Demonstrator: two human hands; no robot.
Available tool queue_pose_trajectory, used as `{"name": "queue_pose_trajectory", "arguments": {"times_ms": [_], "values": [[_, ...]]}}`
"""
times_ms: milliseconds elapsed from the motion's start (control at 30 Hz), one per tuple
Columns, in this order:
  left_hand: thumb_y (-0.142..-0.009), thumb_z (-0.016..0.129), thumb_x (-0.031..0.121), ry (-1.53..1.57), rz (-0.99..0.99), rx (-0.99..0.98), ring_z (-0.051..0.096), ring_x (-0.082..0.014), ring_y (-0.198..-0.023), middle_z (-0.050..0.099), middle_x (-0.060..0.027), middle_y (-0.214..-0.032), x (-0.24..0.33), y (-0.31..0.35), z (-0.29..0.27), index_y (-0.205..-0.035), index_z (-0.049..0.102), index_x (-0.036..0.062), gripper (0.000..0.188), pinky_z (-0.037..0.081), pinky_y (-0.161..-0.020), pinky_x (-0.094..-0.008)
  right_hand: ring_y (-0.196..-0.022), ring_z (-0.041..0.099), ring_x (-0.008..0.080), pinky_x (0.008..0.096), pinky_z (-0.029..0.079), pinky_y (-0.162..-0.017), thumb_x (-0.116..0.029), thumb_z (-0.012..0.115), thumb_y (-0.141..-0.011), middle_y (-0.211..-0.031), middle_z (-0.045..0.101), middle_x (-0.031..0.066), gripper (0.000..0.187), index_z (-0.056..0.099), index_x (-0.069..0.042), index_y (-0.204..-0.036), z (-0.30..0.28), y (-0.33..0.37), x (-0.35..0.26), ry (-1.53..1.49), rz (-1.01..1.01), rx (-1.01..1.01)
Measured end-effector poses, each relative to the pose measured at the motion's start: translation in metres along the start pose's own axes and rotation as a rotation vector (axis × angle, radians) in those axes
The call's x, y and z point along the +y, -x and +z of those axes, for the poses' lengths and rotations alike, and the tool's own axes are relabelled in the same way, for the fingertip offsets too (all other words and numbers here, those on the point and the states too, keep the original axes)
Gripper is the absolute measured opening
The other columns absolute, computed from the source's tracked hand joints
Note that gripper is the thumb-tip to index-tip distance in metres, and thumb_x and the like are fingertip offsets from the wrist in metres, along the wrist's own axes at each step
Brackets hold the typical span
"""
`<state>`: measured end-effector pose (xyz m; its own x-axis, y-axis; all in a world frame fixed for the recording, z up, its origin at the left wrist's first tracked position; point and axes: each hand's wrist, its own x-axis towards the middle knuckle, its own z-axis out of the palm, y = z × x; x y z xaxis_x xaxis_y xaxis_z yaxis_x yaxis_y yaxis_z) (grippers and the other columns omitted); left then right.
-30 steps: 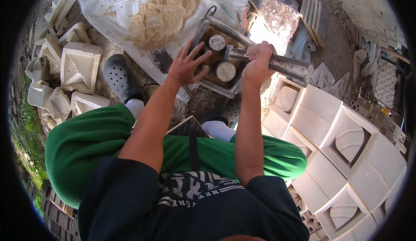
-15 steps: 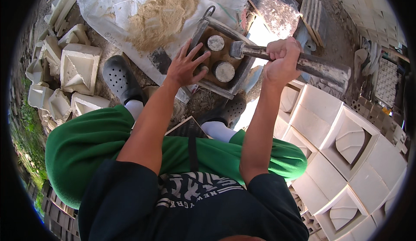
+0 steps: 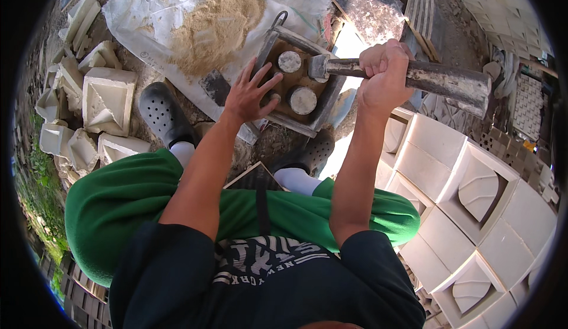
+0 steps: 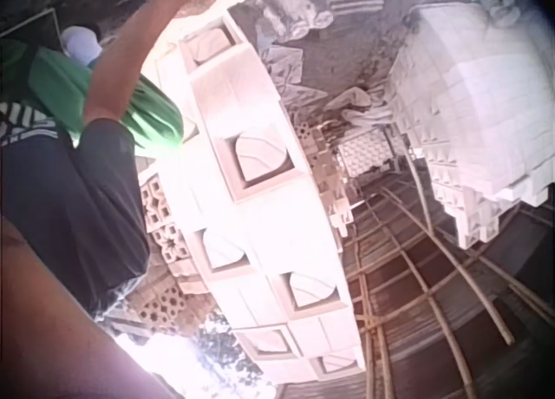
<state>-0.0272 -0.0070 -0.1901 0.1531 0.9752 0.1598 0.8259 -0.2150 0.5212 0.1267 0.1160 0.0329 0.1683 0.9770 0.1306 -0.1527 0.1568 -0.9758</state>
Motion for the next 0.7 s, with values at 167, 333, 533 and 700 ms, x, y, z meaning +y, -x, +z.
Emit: {"name": "queue_pose_trajectory", "arguments": {"times_ms": [167, 333, 533, 700], "values": [[-0.085, 0.066, 0.044, 0.019, 0.003, -0.011, 0.027, -0.0425, -0.144, 0.04, -0.0078, -0.152, 0.003, -0.005, 0.004, -0.142, 0.05, 0.0319, 0.061, 0.032, -0.114, -0.0537, -0.045, 0.036, 0.0092, 0.0275, 0.028, -0.045, -0.005, 0.055, -0.088, -0.053, 0.04, -0.0001, 0.026, 0.043, -0.008, -0.066, -0.018, -0.006, 0.082, 0.077, 0.07, 0.026], [-0.084, 0.067, 0.043, -0.005, -0.015, -0.021, 0.027, -0.0428, -0.144, 0.04, -0.0079, -0.152, 0.003, 0.003, 0.002, -0.142, 0.05, 0.0321, 0.062, 0.033, -0.114, -0.0545, -0.044, 0.033, 0.0088, 0.0274, 0.026, -0.044, -0.009, 0.057, -0.086, -0.051, 0.035, -0.0023, 0.026, 0.044, -0.009, -0.063, -0.003, -0.005, -0.001, 0.026, 0.048, 0.028], [-0.08, 0.072, 0.04, -0.015, -0.005, -0.028, 0.025, -0.0431, -0.145, 0.037, -0.006, -0.154, 0.001, 0.0, 0.001, -0.146, 0.045, 0.0325, 0.071, 0.038, -0.11, -0.0561, -0.047, 0.037, 0.0085, 0.0267, 0.03, -0.046, -0.01, 0.06, -0.086, -0.053, 0.041, -0.0001, 0.03, 0.042, -0.007, -0.062, -0.004, 0.003, -0.029, -0.025, -0.008, 0.003], [-0.082, 0.068, 0.043, -0.003, -0.009, -0.005, 0.028, -0.0427, -0.143, 0.042, -0.0078, -0.15, 0.007, -0.003, 0.004, -0.142, 0.05, 0.0311, 0.063, 0.033, -0.113, -0.0549, -0.045, 0.038, 0.0092, 0.0275, 0.03, -0.045, 0.0, 0.054, -0.087, -0.052, 0.042, 0.0016, 0.028, 0.04, -0.008, -0.064, -0.03, 0.007, 0.093, 0.057, 0.005, 0.032]]}}
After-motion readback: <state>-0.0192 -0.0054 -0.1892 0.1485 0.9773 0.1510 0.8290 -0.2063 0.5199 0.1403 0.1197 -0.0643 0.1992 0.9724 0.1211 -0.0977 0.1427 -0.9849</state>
